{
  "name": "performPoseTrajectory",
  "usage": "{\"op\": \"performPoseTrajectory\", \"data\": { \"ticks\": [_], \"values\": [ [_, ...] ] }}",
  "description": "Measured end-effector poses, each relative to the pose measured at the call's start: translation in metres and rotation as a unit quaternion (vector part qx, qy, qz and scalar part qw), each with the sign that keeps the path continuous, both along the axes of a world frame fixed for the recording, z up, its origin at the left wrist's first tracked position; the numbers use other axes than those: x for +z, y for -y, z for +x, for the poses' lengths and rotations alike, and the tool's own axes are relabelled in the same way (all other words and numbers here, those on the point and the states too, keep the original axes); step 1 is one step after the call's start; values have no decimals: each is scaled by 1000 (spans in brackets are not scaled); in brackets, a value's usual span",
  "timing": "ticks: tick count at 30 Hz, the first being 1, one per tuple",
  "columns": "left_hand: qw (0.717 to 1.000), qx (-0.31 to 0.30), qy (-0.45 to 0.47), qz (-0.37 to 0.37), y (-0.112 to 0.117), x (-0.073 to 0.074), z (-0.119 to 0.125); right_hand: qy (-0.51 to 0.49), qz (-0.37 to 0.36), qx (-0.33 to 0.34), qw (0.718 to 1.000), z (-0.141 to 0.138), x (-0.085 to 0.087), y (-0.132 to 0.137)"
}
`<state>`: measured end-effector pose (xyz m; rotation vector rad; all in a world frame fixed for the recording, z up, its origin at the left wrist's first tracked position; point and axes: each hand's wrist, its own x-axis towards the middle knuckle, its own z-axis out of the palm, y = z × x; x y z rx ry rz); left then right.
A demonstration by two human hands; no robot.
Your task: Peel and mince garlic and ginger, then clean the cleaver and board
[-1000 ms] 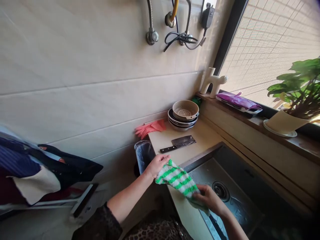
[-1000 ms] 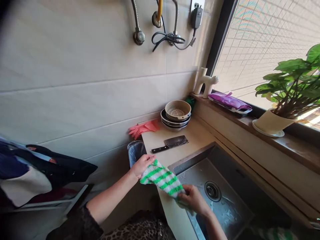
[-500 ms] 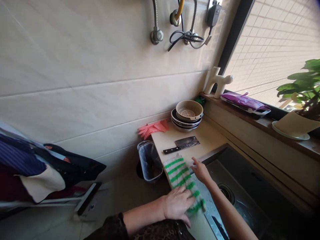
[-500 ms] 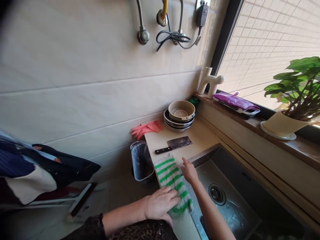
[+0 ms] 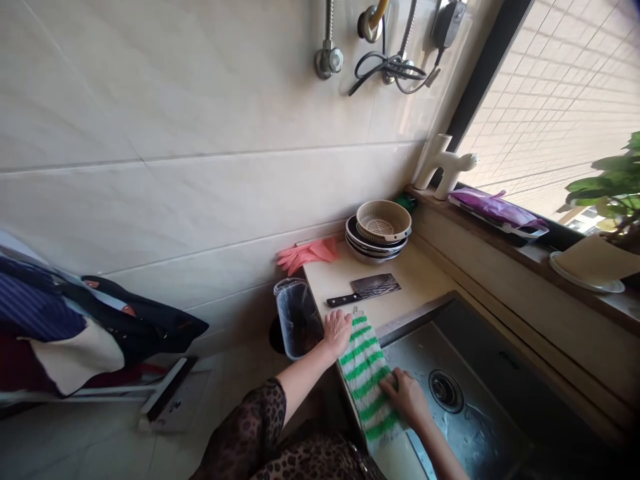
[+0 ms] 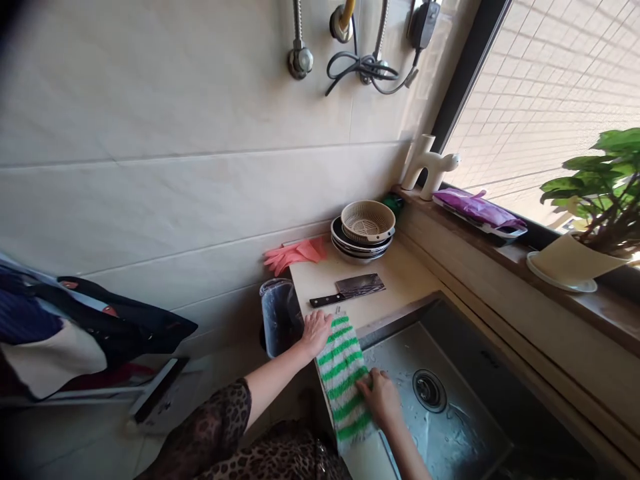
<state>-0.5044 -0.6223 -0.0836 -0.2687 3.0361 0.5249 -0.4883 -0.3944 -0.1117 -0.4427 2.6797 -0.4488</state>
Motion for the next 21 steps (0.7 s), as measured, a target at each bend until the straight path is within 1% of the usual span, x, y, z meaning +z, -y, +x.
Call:
{"op": "performPoseTrajectory", "data": {
  "ticks": [2,6,7,8,9,11,12,13,14,16,18,19,21],
  "values": [
    [1000,-24,2,-1,-3,1,-8,1,-2,-10,1000,3,5,-1],
    [998,-62,-18,-22,-4,13,-26,60,-89,-14,994,12,10,11],
    [997,-65,-22,-29,-3,16,-31,69,-94,-17,993,14,11,15],
    [997,-67,-25,-36,-3,20,-36,67,-82,-22,994,17,11,18],
    [996,-69,-27,-42,-1,24,-41,51,-53,-30,997,18,12,19],
    [996,-70,-31,-51,5,30,-49,-12,21,-46,999,20,14,17],
    [996,-66,-31,-55,10,32,-52,-51,42,-47,997,19,16,15],
    [996,-60,-27,-59,16,33,-55,-85,48,-39,994,18,18,13],
    [997,-52,-18,-62,22,33,-58,-115,39,-22,992,16,20,12],
    [997,-42,16,-64,33,30,-65,-154,-8,37,987,8,24,15],
    [996,-43,54,-60,40,24,-72,-170,-48,92,980,-2,26,29],
    [995,-47,70,-58,43,20,-75,-169,-56,114,977,-8,26,39],
    [993,-56,88,-56,46,14,-81,-152,-49,140,977,-18,23,61]
  ]
}}
